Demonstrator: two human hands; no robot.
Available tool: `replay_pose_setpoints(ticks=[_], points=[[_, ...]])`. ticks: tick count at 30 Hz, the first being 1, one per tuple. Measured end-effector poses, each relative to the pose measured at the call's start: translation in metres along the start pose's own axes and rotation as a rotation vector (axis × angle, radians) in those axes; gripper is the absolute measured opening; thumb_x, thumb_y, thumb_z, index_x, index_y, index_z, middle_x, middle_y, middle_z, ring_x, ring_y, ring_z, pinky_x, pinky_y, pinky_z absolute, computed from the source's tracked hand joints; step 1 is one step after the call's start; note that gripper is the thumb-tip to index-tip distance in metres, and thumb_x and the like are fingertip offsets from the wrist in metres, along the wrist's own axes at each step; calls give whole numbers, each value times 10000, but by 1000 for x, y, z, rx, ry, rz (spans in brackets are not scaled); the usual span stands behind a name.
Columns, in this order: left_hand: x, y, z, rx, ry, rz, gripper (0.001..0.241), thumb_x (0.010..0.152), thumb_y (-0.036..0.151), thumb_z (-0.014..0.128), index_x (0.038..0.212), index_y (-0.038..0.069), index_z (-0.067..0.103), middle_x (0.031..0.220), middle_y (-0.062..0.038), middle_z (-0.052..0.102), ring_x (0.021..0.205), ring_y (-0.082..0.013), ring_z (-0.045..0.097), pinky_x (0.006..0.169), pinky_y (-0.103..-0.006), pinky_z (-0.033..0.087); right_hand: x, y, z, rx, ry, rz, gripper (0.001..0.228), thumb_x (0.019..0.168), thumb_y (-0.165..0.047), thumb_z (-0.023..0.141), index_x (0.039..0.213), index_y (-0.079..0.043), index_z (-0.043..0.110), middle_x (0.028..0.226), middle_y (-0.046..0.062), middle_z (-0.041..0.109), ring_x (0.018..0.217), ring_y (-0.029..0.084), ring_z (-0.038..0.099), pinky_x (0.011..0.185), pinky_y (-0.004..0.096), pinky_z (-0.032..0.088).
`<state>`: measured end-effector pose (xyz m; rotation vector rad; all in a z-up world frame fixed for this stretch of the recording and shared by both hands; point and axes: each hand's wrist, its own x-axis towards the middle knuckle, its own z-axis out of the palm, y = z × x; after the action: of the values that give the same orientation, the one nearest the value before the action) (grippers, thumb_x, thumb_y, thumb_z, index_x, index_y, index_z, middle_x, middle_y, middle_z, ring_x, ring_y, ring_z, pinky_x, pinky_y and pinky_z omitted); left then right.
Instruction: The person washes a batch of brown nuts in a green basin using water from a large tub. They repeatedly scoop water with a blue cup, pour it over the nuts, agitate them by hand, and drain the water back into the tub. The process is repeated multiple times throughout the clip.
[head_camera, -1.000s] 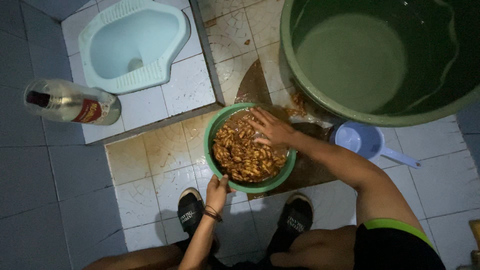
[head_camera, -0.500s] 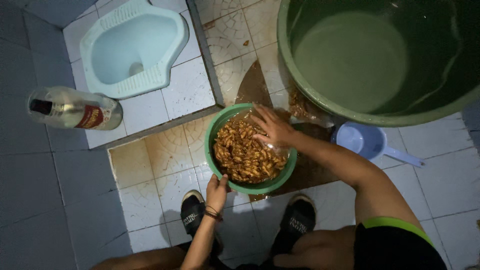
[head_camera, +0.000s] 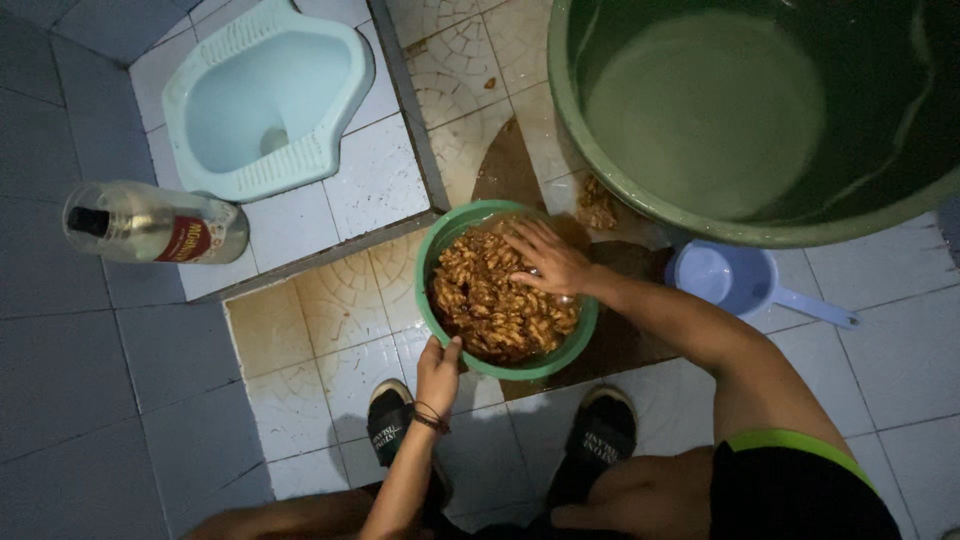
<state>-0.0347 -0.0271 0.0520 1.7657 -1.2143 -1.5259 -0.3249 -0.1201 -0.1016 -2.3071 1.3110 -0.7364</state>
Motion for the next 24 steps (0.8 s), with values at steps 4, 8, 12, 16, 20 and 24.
replay_pose_setpoints(ticks=[4, 8, 12, 16, 20, 24], points=[[9, 1, 0, 94, -1, 25, 232, 1030, 225, 576, 1093, 4, 606, 853, -71, 672, 722, -160, 632, 658, -324, 534, -2, 3, 1, 13, 36, 6, 849, 978, -587, 586, 1604, -89, 300, 1656, 260, 236, 1534, 444, 236, 1255, 614, 183], [15, 6, 6, -55, -14, -6, 213, 1035, 221, 589, 1028, 8, 578, 836, -64, 632, 719, -156, 626, 652, -328, 541, -3, 6, 3, 28, 52, 26, 838, 971, -588, 600, 1586, -93, 321, 1651, 246, 237, 1543, 443, 219, 1257, 606, 186], [14, 19, 8, -125, -12, -90, 177, 1005, 227, 588, 993, 51, 587, 845, -42, 670, 728, -145, 652, 659, -313, 550, -3, 11, 8, 83, 15, 86, 829, 971, -584, 599, 1586, -102, 319, 1657, 244, 219, 1539, 455, 203, 1239, 605, 196], [18, 30, 11, -72, -4, -43, 184, 1018, 231, 599, 1007, 47, 597, 829, -41, 645, 725, -150, 640, 658, -314, 547, -4, 19, 20, 128, -25, 152, 825, 972, -612, 560, 1608, -151, 309, 1672, 218, 211, 1530, 463, 202, 1240, 611, 191], [32, 38, 11, -109, 23, -33, 171, 1010, 228, 601, 1009, 59, 626, 839, -24, 653, 732, -131, 640, 666, -307, 553, 2, 25, 31, 115, -41, 187, 824, 973, -655, 520, 1610, -182, 295, 1686, 204, 197, 1542, 462, 196, 1248, 625, 160], [45, 45, 6, -122, 18, -5, 144, 988, 222, 587, 1006, 92, 646, 803, -12, 656, 680, -132, 643, 635, -298, 546, 8, 23, 27, 201, -81, 261, 879, 963, -674, 494, 1640, -179, 229, 1691, 190, 177, 1534, 462, 169, 1247, 625, 118]])
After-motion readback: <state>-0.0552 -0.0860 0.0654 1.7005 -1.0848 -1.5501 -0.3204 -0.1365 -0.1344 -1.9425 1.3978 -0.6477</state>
